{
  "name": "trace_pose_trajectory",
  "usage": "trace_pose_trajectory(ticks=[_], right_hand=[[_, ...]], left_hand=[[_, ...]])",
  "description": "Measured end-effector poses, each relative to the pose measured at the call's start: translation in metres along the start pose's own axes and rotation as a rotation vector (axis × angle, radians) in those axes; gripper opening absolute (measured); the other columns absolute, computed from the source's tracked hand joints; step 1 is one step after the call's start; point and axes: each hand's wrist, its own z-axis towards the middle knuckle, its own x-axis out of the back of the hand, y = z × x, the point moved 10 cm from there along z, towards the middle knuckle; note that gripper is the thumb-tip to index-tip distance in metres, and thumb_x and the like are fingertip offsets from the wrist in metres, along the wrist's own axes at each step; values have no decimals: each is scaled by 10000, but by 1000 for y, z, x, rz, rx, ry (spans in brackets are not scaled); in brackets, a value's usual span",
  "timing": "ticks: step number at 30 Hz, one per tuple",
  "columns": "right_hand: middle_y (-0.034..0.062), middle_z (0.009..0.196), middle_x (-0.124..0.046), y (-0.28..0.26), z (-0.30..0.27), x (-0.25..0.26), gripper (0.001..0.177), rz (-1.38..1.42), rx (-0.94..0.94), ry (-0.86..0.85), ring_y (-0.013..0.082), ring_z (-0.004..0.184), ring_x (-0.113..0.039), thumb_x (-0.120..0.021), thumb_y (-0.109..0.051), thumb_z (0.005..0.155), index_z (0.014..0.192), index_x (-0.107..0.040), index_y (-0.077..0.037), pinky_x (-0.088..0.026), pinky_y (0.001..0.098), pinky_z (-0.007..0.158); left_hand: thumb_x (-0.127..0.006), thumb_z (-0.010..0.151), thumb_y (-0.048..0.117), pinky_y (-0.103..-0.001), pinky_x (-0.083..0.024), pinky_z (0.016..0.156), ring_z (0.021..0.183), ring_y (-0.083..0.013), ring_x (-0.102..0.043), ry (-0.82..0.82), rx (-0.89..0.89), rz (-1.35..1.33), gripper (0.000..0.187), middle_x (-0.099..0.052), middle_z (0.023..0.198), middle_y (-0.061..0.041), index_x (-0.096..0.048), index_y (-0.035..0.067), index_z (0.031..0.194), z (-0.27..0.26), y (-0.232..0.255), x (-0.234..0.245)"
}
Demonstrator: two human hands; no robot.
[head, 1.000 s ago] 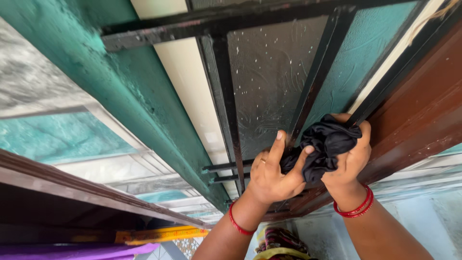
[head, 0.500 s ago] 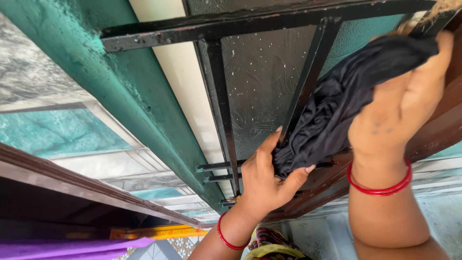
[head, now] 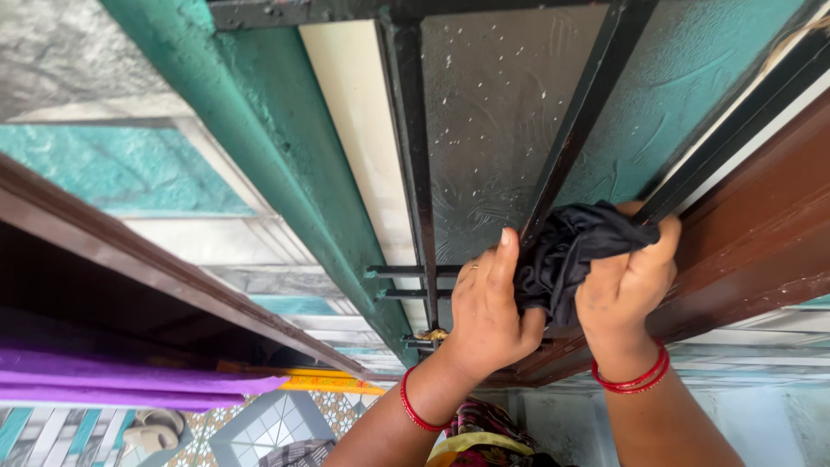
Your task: The person cleans the metal bars and the glass of a window frame by hand using a dark cloth.
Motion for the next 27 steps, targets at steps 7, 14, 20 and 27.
trace_pose_trajectory(ticks=[7, 14, 20, 27], right_hand=[[154, 1172, -668, -15, -10, 3, 440, 28, 73, 17, 215, 1062, -676, -481, -354, 1196, 1363, -531, 50, -533, 354, 974], [143, 1062, -579, 1, 53, 17, 428, 991, -327, 86, 190, 925, -591, -399, -385, 1142, 1290, -507, 1, -514, 309, 837], [107, 971, -583, -44, 88, 13, 392, 526, 26, -122, 136, 720, -534, -482, -370, 1256, 1245, -526, 19, -449, 231, 656], [66, 981, -565, -14, 53, 11, 397, 511, 7, -90, 135, 790, -545, -550, -399, 1202, 1174, -514, -4, -454, 247, 728]], left_hand=[[-703, 734, -10, -478, -455, 1082, 1250, -444, -569, -11, -90, 92, 813, -388, 1562, -362, -415, 128, 1482, 5, 26, 17], [-782, 824, 90, -496, -448, 1131, 1348, -455, -532, 96, -42, 99, 454, -349, 1573, -305, -644, 32, 1252, 16, 55, 41], [-739, 829, 115, -402, -463, 853, 991, -301, -636, -13, -171, 62, 541, -553, 1450, -238, -549, 10, 1324, 13, 64, 22], [-702, 807, 110, -408, -467, 841, 906, -291, -588, -92, -107, 205, 773, -590, 1210, -191, -454, -21, 1527, 0, 51, -6]])
